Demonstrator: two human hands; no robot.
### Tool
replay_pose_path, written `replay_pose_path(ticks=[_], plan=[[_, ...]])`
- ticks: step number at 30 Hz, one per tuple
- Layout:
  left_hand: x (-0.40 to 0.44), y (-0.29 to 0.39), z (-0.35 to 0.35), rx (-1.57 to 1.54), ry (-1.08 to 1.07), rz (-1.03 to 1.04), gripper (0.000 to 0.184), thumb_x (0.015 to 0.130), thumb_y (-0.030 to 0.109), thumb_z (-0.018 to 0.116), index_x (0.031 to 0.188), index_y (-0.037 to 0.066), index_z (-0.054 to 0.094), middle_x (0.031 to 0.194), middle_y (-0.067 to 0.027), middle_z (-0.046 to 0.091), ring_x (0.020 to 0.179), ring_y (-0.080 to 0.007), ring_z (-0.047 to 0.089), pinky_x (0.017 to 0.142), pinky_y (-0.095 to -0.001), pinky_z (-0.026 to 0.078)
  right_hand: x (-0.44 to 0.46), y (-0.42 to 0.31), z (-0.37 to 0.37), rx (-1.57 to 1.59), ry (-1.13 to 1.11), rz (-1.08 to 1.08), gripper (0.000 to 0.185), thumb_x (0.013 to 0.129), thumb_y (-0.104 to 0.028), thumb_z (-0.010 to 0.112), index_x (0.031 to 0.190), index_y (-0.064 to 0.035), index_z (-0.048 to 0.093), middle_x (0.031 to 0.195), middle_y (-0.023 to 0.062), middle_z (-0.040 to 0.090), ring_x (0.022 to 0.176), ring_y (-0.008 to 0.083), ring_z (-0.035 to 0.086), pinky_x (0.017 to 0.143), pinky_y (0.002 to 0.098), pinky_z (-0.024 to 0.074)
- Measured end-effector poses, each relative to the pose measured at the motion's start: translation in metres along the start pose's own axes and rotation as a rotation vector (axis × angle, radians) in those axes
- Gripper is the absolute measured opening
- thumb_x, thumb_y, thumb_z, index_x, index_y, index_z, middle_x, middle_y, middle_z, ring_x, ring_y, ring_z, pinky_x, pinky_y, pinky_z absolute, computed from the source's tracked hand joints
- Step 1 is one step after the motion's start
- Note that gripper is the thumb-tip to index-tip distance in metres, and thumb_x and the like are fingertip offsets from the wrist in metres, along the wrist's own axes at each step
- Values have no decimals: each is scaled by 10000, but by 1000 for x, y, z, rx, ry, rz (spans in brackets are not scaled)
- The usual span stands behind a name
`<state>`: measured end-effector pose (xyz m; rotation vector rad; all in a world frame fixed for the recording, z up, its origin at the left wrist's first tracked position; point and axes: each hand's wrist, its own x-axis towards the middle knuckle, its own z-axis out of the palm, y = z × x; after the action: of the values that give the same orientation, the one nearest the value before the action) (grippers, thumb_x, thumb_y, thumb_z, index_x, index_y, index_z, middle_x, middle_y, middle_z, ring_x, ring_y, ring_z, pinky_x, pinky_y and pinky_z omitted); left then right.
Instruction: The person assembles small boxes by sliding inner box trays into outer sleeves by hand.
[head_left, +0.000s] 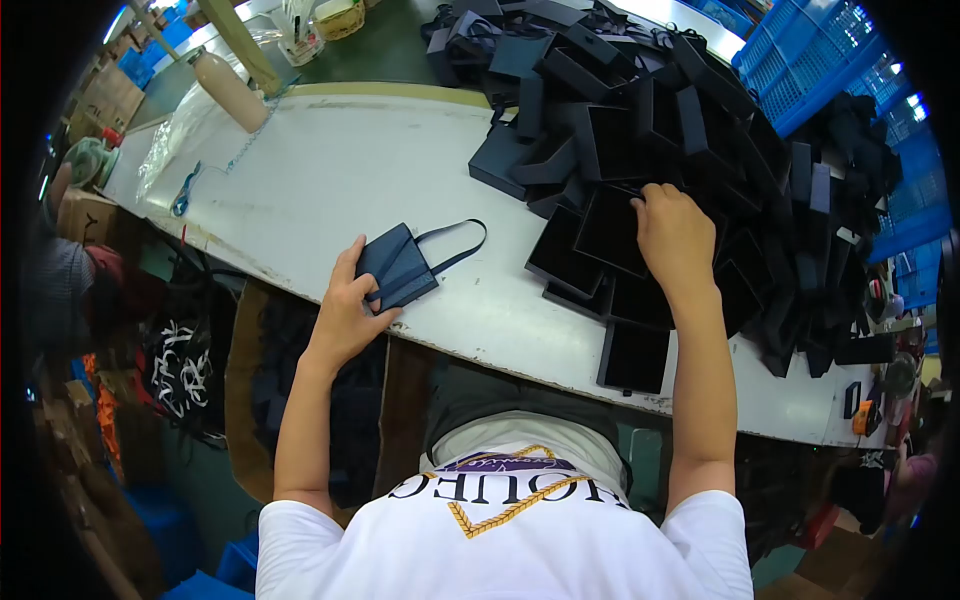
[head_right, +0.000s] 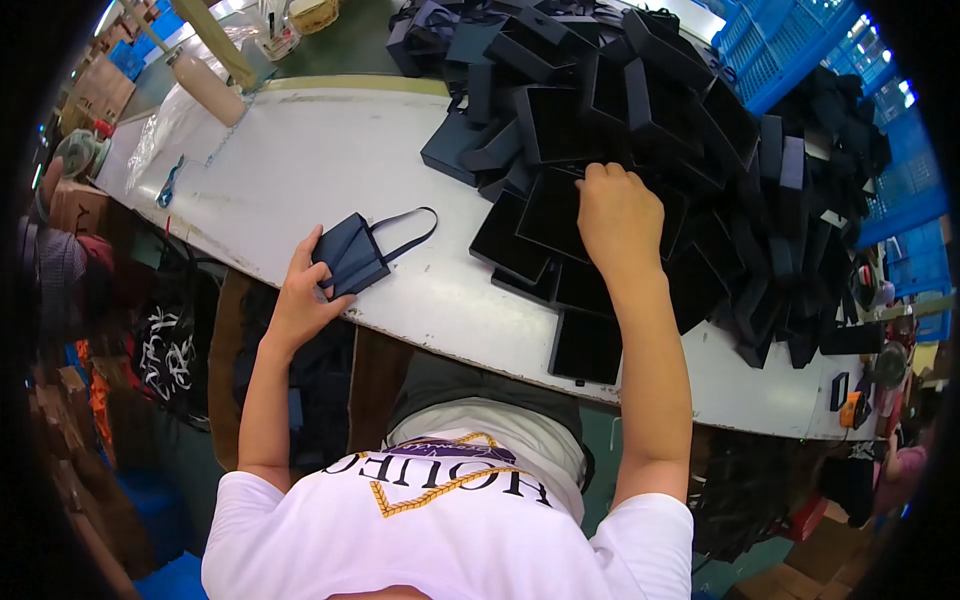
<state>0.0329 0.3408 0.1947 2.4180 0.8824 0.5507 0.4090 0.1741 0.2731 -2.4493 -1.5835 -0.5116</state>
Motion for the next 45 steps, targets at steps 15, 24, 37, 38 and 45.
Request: replay_pose_path(ticks=[15,24,37,38,45], plan=[[-51,5,-6,6,104,42,416,608,46,916,729,36,519,1556,-236,450,1400,-429,449,1059,-460,447,-32,-144,13,1173,-271,176,536,1075,-214,516,1560,-35,373,1257,276,598,1150,404,608,1036,420,444],[-76,22,-3,68,258,-29,364,600,70,910,699,53,560,1509,-243,468,1359,-463,440,1104,-502,413,-24,-228,82,1313,-173,241,517,1097,-119,446,1607,-117,362,1135,229,638,996,335,630,908,447,487],[-66,1,-6,-40,122,15,371,614,74,913,732,61,562,1569,-245,399,1403,-468,360,1137,-523,365,-29,-180,82,1349,-676,173,550,1072,-180,546,1604,-180,406,841,119,658,723,151,538,757,293,490],[-66,1,-5,-58,90,29,375,614,76,914,734,61,559,1579,-246,386,1409,-471,345,1143,-526,358,-27,-177,73,1344,-732,160,551,1071,-193,551,1603,-174,408,886,136,680,770,168,579,796,296,498],[-57,25,27,-89,227,35,429,643,116,907,783,102,502,1497,-260,405,1362,-462,351,1132,-542,298,-62,-217,67,1348,-571,-66,731,1061,-398,546,1577,65,314,1448,320,528,1365,414,520,1150,406,386]])
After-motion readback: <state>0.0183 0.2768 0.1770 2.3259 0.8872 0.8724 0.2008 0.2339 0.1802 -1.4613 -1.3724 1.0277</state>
